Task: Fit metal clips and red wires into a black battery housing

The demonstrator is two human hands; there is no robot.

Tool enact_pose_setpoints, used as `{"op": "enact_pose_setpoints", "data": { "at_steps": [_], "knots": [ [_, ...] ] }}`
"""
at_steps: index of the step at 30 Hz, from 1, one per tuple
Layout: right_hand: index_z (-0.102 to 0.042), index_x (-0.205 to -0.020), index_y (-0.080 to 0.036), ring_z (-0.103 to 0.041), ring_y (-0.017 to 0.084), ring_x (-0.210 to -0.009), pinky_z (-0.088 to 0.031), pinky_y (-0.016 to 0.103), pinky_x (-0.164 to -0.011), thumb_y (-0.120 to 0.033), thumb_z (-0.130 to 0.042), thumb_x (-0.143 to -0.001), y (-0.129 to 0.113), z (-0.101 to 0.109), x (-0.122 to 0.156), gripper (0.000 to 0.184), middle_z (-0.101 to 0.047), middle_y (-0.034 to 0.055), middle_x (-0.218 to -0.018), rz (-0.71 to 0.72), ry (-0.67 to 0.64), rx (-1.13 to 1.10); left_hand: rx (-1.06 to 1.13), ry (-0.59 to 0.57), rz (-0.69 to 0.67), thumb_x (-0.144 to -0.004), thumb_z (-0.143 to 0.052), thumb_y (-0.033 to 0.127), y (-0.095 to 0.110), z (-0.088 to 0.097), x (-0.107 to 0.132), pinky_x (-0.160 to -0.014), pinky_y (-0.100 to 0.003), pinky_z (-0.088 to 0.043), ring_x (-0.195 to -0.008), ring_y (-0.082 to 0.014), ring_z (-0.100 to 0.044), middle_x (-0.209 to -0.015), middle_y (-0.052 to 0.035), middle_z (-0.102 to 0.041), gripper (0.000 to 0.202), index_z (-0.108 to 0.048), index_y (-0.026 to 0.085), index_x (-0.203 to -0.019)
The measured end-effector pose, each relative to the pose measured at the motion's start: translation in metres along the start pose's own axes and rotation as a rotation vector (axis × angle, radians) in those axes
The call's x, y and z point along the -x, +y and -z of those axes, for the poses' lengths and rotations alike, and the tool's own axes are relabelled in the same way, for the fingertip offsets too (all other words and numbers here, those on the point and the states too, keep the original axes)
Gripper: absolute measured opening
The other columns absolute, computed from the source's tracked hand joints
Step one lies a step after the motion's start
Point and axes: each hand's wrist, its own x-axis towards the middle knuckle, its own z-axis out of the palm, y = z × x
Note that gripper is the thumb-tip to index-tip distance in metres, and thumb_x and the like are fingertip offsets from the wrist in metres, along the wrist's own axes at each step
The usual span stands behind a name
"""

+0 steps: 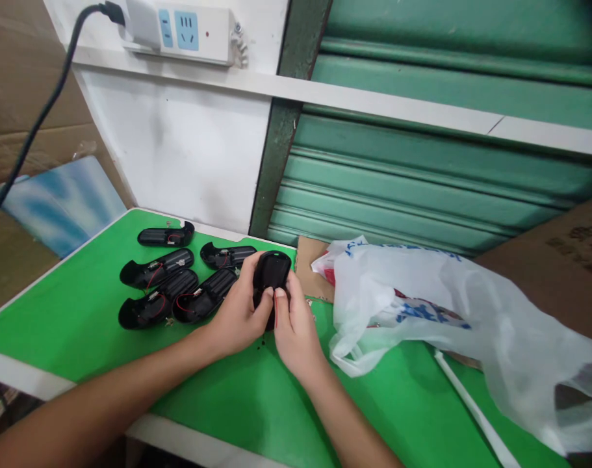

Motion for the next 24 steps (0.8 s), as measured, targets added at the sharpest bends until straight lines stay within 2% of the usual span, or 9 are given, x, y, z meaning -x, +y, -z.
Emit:
{"op": "enact_pose_setpoints", "data": {
  "at_steps": [9, 14, 17, 19, 22, 24],
  "knots": [
    [-0.047, -0.144, -0.015, -0.060, 0.028, -0.127, -0.048, 0.045, -0.107, -0.038, -0.035, -0.105, -0.004, -0.002, 0.000, 0.047, -0.066, 0.0174, -0.129, -0.049, -0.017, -0.005, -0.056, 0.042, -0.072, -0.099, -0.046, 0.022, -0.005, -0.005, 0.002, -0.104, -0.037, -0.051, -0.123, -0.0216, -0.057, -0.137, -0.0148, -0.054, 0.046, -0.033, 0.018, -0.144],
    [-0.046, -0.147, -0.015, -0.062, 0.028, -0.126, -0.051, 0.045, -0.104, -0.038, -0.037, -0.105, -0.003, -0.003, 0.000, 0.049, -0.065, 0.0174, -0.133, -0.054, -0.010, 0.002, -0.056, 0.048, -0.059, -0.098, -0.048, 0.022, -0.003, -0.005, 0.002, -0.103, -0.038, -0.051, -0.122, -0.0221, -0.058, -0.134, -0.0145, -0.056, 0.047, -0.035, 0.018, -0.142],
    [-0.047, -0.148, -0.017, -0.063, 0.028, -0.125, -0.052, 0.046, -0.104, -0.037, -0.039, -0.105, -0.002, 0.001, -0.002, 0.048, -0.064, 0.0165, -0.137, -0.057, -0.036, 0.009, -0.016, 0.041, -0.003, -0.096, -0.051, 0.023, -0.001, -0.002, -0.002, -0.109, -0.039, -0.047, -0.125, -0.0225, -0.056, -0.135, -0.0139, -0.055, 0.049, -0.035, 0.018, -0.142],
    [-0.048, -0.148, -0.018, -0.062, 0.028, -0.127, -0.051, 0.048, -0.106, -0.035, -0.039, -0.105, -0.001, 0.007, -0.005, 0.047, -0.062, 0.0152, -0.141, -0.030, -0.070, 0.025, 0.087, 0.016, 0.063, -0.095, -0.052, 0.025, 0.001, 0.002, -0.006, -0.112, -0.040, -0.044, -0.126, -0.0225, -0.056, -0.134, -0.0133, -0.056, 0.051, -0.035, 0.018, -0.142],
    [-0.044, -0.152, -0.021, -0.063, 0.026, -0.123, -0.054, 0.046, -0.102, -0.030, -0.043, -0.103, -0.003, 0.018, -0.012, 0.050, -0.058, 0.0145, -0.144, 0.097, -0.040, 0.079, 0.288, -0.038, 0.208, -0.093, -0.054, 0.028, 0.004, 0.008, -0.012, -0.102, -0.037, -0.049, -0.115, -0.0214, -0.061, -0.128, -0.0121, -0.061, 0.055, -0.034, 0.018, -0.143],
    [-0.051, -0.146, -0.023, -0.063, 0.025, -0.120, -0.058, 0.043, -0.096, -0.026, -0.051, -0.099, -0.006, 0.026, -0.015, 0.047, -0.057, 0.0140, -0.140, 0.215, 0.032, 0.141, 0.364, -0.063, 0.315, -0.090, -0.055, 0.029, 0.007, 0.010, -0.014, -0.093, -0.035, -0.051, -0.105, -0.0203, -0.063, -0.124, -0.0106, -0.064, 0.059, -0.034, 0.019, -0.144]
  ]
}}
